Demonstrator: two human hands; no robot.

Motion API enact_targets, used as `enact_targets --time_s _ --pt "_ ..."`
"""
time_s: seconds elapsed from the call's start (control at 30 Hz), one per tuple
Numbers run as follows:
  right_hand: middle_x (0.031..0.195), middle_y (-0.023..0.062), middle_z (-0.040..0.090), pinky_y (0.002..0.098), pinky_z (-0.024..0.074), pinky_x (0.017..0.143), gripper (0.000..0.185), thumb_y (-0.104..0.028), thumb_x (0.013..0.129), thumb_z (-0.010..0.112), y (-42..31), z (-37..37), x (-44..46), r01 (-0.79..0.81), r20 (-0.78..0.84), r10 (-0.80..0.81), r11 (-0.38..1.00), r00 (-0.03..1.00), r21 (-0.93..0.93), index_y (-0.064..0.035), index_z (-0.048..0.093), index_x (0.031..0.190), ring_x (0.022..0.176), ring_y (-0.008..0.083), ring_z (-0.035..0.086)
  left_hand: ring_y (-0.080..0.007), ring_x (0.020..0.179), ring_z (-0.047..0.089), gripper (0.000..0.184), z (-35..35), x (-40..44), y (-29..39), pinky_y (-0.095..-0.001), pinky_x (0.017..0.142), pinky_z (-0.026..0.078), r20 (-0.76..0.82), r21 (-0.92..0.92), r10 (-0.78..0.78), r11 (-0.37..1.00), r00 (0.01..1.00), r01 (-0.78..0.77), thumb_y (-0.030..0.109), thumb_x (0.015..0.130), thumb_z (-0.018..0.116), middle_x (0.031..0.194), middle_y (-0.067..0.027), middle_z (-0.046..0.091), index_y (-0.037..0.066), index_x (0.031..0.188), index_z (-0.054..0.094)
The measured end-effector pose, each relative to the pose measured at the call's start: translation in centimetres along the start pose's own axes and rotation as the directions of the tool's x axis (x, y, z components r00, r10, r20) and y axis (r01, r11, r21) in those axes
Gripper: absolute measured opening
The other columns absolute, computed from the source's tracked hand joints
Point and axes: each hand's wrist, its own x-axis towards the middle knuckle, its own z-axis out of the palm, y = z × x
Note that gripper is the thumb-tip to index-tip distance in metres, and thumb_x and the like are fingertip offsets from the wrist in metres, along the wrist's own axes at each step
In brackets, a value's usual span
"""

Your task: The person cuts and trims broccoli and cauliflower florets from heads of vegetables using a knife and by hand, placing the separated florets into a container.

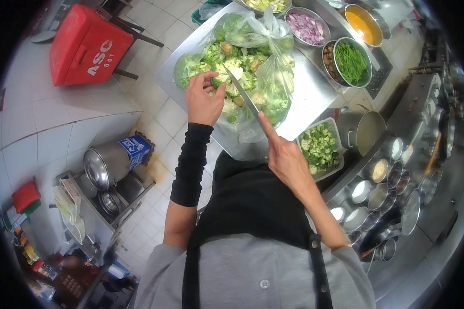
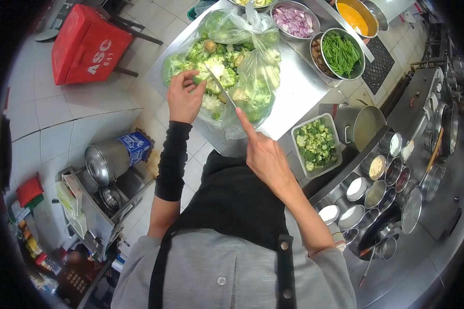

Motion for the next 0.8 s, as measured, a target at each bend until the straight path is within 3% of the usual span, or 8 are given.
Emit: enact_targets --time_s 0.1,0.2,0.43,0.53,0.63,0.73,0.77,0.8 --pt "0.080 0.0275 0.070 0.0575 0.0596 0.067 0.099 0.007 0.089 0.059 0.8 2.7 2.7 0.078 -0.067 -0.081 0.996 0.994 -0.044 -0.0247 0.024 0.176 0.071 0.0487 0.072 -0.0236 0.100 0.074 0.033 0.1 0.6 -0.2 -0.0355 0.086 0.064 -0.020 -0.030 -0.040 0.999 0.999 0.040 0.006 0.090 0.084 0.117 -0.0154 0.073 0.000 0.120 0.073" --pt "0.081 0.0264 0.070 0.0558 0.0605 0.067 0.100 0.007 0.088 0.058 0.7 2.0 3.9 0.083 -0.010 -0.083 0.995 0.996 -0.063 -0.0237 0.023 0.176 0.070 0.0475 0.072 -0.0170 0.102 0.072 0.035 -0.2 1.5 -2.4 -0.0312 0.092 0.061 0.039 -0.214 -0.137 0.966 0.990 0.142 0.009 0.094 0.085 0.116 -0.0134 0.075 -0.001 0.125 0.074" --pt "0.082 0.0261 0.070 0.0563 0.0603 0.070 0.096 0.006 0.091 0.057 -0.4 1.5 4.3 0.052 -0.061 -0.057 0.995 0.996 -0.080 -0.0266 0.025 0.176 0.072 0.0469 0.072 -0.0182 0.106 0.072 0.032 -0.5 1.9 -3.4 -0.0330 0.094 0.061 0.119 -0.363 -0.166 0.910 0.979 0.199 0.005 0.100 0.075 0.114 -0.0134 0.073 -0.006 0.128 0.067" --pt "0.081 0.0256 0.070 0.0569 0.0584 0.070 0.092 0.005 0.094 0.057 -0.5 -0.4 1.9 0.039 -0.132 -0.034 0.999 0.991 0.033 -0.0291 0.028 0.175 0.071 0.0459 0.072 -0.0177 0.105 0.071 0.031 -1.9 1.8 -3.0 -0.0343 0.095 0.061 0.220 -0.809 -0.262 0.489 0.940 0.326 0.013 0.102 0.074 0.110 -0.0115 0.072 -0.006 0.126 0.066" --pt "0.078 0.0261 0.068 0.0558 0.0565 0.070 0.084 0.003 0.100 0.056 0.8 -1.7 -0.2 -0.027 -0.218 0.040 0.998 0.975 0.064 -0.0296 0.032 0.173 0.069 0.0441 0.070 -0.0188 0.104 0.071 0.031 -3.4 2.2 -2.2 -0.0329 0.090 0.060 0.314 -0.838 -0.317 0.351 0.895 0.418 0.017 0.101 0.074 0.108 -0.0091 0.072 -0.004 0.123 0.068" --pt "0.075 0.0274 0.064 0.0511 0.0561 0.071 0.077 0.000 0.104 0.057 2.1 -2.6 -1.4 -0.127 -0.242 0.153 0.985 0.958 0.118 -0.0292 0.037 0.172 0.065 0.0428 0.066 -0.0207 0.099 0.071 0.029 -2.4 4.3 -1.7 -0.0324 0.085 0.058 0.190 -0.415 -0.258 0.853 0.947 0.316 0.015 0.100 0.074 0.108 -0.0087 0.072 0.001 0.124 0.070" --pt "0.074 0.0278 0.062 0.0497 0.0555 0.070 0.075 -0.001 0.105 0.058 2.5 -2.6 -1.7 -0.150 -0.249 0.180 0.979 0.952 0.135 -0.0291 0.039 0.171 0.064 0.0429 0.065 -0.0207 0.092 0.070 0.032 -2.0 4.7 -1.0 -0.0333 0.081 0.056 0.263 -0.413 -0.306 0.822 0.915 0.393 0.018 0.099 0.074 0.106 -0.0097 0.073 0.006 0.129 0.071" --pt "0.073 0.0282 0.061 0.0484 0.0549 0.070 0.072 -0.002 0.106 0.058 2.9 -2.6 -2.1 -0.172 -0.256 0.207 0.973 0.944 0.153 -0.0290 0.041 0.171 0.063 0.0429 0.063 -0.0208 0.090 0.070 0.033 -2.0 4.8 -0.3 -0.0339 0.081 0.057 0.226 -0.275 -0.276 0.902 0.934 0.333 0.020 0.098 0.076 0.104 -0.0098 0.073 0.006 0.128 0.072"
